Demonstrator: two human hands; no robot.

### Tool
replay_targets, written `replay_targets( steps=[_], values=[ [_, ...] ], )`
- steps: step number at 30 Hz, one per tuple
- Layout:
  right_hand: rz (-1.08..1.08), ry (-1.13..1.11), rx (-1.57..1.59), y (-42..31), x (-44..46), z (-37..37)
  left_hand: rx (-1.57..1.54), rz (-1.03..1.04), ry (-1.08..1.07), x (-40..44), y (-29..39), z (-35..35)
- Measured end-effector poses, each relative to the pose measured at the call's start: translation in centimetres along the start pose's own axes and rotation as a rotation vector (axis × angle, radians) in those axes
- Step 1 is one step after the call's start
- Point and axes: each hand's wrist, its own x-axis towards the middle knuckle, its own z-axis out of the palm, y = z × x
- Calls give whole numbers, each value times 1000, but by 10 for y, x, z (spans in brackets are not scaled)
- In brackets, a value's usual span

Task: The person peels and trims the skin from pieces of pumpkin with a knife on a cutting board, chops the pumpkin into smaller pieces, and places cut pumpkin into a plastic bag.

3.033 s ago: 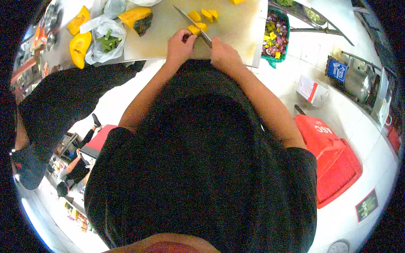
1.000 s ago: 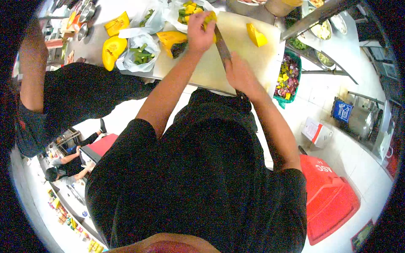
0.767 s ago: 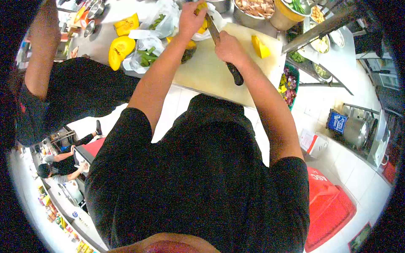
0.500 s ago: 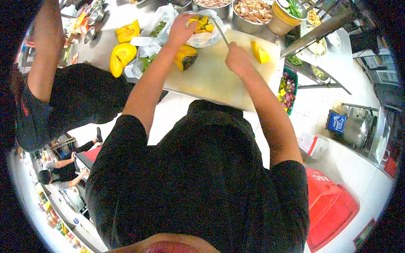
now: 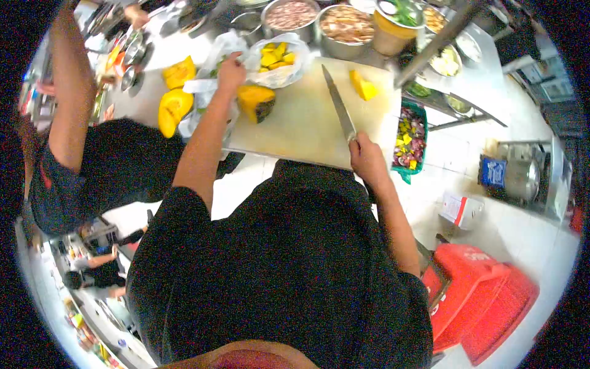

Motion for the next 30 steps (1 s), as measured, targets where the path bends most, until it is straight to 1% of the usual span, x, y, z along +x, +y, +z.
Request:
replay_targets(
  steps=[2,3,4,6,7,9,11,13,15,16,18,19,20,22,24,27,29,30],
  values=[
    [94,31,50,19,-21,-9,-38,124,96,6,7,-3],
    [50,132,21,25,-32,-15,-64,118,100,5,27,-20],
    [64,185,12,38,-36,-17,-30,206,136,7,35,-28],
    [86,278,1,73,-41,-19,11,311,273,-1,69,-45],
    [141,281,-24,82,-39,-23,-39,333,269,-6,82,-43],
    [140,298,-63,95,-31,-28,-135,370,267,-15,113,-30],
    [156,306,-150,109,-17,-26,-309,336,147,-39,139,21],
    [137,273,-238,112,-8,-23,-394,249,-104,-68,165,72],
    [90,221,-281,116,-8,-17,-422,164,-290,-98,199,101],
    [75,228,-283,108,-16,-15,-465,154,-312,-105,205,121],
    [52,158,-184,102,-33,-14,-548,111,-368,-126,206,159],
    [14,118,-146,97,-43,-17,-489,133,-342,-133,216,158],
    [105,61,-80,90,-52,-21,-427,157,-313,-137,225,156],
    [129,-13,-32,86,-67,-31,-334,171,-257,-147,228,153],
    [127,-40,-14,92,-75,-37,-285,172,-198,-150,234,154],
    [144,-15,-14,103,-82,-44,-291,174,-189,-153,232,160],
    [181,-16,-12,107,-84,-48,-298,216,-156,-149,224,168],
    [163,25,28,108,-83,-49,-302,239,-136,-146,224,167]
  ],
)
